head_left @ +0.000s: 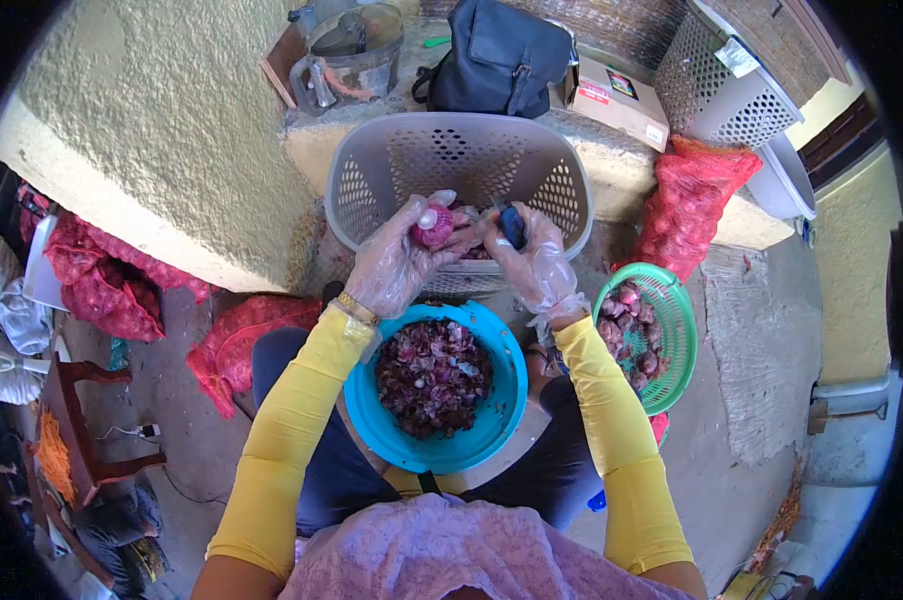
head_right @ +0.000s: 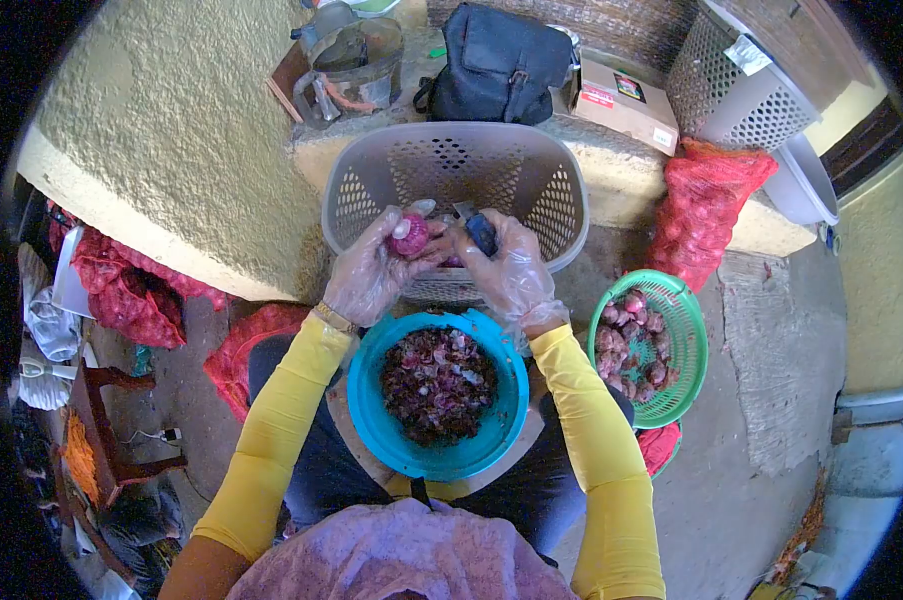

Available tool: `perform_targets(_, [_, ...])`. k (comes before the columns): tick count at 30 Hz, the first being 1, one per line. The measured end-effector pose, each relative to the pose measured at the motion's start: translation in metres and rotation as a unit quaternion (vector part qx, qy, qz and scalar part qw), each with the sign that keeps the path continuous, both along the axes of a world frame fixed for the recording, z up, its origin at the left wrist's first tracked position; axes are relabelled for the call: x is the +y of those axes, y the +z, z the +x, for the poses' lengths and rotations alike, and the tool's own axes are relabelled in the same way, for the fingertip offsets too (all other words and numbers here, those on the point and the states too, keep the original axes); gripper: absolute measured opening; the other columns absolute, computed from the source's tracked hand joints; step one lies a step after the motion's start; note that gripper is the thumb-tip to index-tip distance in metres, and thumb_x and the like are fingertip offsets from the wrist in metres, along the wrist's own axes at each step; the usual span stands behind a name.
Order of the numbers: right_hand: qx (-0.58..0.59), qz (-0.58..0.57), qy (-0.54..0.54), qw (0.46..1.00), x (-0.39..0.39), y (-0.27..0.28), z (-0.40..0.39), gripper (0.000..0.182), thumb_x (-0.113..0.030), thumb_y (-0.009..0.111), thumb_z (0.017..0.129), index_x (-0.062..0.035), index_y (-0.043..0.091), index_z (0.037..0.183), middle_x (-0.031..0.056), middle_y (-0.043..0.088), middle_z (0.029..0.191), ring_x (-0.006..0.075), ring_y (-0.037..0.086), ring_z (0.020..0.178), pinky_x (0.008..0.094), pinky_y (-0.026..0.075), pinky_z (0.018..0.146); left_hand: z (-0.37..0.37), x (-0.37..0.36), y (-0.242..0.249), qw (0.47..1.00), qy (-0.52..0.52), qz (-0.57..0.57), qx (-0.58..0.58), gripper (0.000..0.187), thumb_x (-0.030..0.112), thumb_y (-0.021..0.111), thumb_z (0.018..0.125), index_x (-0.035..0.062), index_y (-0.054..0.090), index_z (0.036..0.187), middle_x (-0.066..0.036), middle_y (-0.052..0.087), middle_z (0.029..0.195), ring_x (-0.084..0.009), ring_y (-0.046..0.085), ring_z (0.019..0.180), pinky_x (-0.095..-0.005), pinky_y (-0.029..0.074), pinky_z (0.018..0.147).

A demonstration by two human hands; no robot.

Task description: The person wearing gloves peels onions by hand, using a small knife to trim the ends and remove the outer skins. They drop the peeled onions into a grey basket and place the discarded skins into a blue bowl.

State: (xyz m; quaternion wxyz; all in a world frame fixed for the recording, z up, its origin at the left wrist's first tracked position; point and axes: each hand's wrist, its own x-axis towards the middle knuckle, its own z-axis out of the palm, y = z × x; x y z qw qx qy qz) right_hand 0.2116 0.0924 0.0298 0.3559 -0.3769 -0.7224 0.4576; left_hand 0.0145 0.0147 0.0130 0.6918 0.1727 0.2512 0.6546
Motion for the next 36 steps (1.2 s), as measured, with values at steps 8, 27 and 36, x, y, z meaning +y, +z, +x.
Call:
perform_targets(8, [0.031, 0.031, 0.106, 0.993, 0.0, -0.004, -0.003, 0.035, -0.021, 0.084, 0.09, 0.0019, 0.074, 0.114, 0.0148, 0.077, 0.097, 0.0192, 0.071, 0.084, 0.0364, 0.055, 0.081, -0.003, -0.001, -0.006, 0.998, -0.03, 0.009, -0.047, 0.042, 0.028, 0.047, 0.112, -0.0032, 0.053, 0.14, -0.025, 0.062, 0.136, -0.0327, 0.07, 0.113, -0.047, 0.064, 0.096])
perform_targets(27, [0.081, -0.074, 0.108, 0.988, -0.013, 0.017, -0.006, 0.031, -0.014, 0.083, 0.091, 0.0026, 0.073, 0.115, 0.0076, 0.077, 0.103, 0.0111, 0.067, 0.094, 0.0293, 0.054, 0.09, 0.009, 0.0, -0.007, 0.996, 0.019, 0.015, -0.085, 0.037, 0.024, 0.058, 0.108, -0.0023, 0.057, 0.133, -0.018, 0.067, 0.125, -0.0278, 0.066, 0.117, -0.0387, 0.059, 0.095])
perform_targets(36, [-0.048, -0.006, 0.095, 0.994, -0.018, 0.025, -0.005, 0.042, -0.017, 0.088, 0.085, 0.0021, 0.074, 0.12, 0.0147, 0.076, 0.109, 0.0208, 0.072, 0.098, 0.0365, 0.054, 0.093, 0.02, 0.002, -0.029, 0.998, 0.019, -0.042, -0.035, 0.051, 0.047, 0.051, 0.111, 0.0025, 0.06, 0.133, -0.013, 0.068, 0.123, -0.0234, 0.067, 0.112, -0.0369, 0.059, 0.092])
